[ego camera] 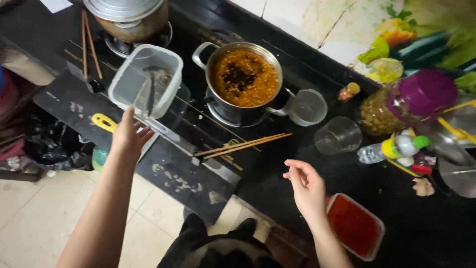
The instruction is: Pouring a red sauce into a pot and stirring it on a stove.
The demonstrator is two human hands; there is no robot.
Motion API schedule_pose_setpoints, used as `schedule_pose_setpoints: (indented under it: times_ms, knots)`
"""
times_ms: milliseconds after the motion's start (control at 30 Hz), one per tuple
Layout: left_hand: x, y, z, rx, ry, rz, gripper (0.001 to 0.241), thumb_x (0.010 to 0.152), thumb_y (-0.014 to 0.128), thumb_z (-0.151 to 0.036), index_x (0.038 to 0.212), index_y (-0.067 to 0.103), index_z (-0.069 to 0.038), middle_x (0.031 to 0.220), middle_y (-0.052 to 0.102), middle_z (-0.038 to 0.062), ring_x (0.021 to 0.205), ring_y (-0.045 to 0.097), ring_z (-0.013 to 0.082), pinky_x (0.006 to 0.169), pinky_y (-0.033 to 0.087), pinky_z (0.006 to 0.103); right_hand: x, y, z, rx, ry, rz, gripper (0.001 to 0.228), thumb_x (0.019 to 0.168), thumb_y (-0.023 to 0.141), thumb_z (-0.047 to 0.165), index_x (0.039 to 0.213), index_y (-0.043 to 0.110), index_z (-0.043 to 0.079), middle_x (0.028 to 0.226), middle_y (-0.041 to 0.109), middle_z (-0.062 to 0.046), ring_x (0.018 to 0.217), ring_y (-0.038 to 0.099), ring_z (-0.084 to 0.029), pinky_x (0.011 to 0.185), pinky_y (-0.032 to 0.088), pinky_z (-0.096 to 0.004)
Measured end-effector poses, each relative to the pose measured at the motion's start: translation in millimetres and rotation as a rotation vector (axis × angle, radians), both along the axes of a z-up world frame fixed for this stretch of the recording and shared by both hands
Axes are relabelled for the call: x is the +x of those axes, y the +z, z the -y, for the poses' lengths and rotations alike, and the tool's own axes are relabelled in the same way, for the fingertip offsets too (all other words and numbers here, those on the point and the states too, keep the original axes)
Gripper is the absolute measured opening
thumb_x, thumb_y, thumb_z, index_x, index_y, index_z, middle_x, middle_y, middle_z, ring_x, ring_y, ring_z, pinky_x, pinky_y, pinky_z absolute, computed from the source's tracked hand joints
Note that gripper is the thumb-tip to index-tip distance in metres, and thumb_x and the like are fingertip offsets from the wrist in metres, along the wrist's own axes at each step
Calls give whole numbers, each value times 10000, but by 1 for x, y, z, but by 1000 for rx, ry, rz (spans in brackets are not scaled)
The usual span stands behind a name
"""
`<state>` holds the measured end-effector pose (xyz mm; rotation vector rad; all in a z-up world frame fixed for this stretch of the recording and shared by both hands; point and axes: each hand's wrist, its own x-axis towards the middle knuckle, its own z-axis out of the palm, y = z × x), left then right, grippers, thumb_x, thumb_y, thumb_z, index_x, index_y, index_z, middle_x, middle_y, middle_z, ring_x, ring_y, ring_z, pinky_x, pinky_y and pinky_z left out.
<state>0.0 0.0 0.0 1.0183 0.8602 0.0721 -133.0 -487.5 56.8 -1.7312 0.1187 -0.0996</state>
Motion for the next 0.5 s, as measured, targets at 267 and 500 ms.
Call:
schedule_pose_setpoints:
  times_ms: [267,500]
  knots:
    - [11,-11,-53,253,-160,164,475,992,652,-284,1288,500,55,1020,578,114,877,664,265,752,609,391,-26,-8,-84,65,-75,-84,196,1001,597,61,1157,700,2,1040,747,-43,828,707,-106,761,565,-240]
    - [-89,74,-114,383,-592,86,314,1136,620,-307,1228,644,-8,1055,589,120,861,561,200,697,429,308,-53,66,-157,-180,-88,282,120,1007,615,22,1101,690,25,1103,711,-83,950,682,-127,823,543,-226]
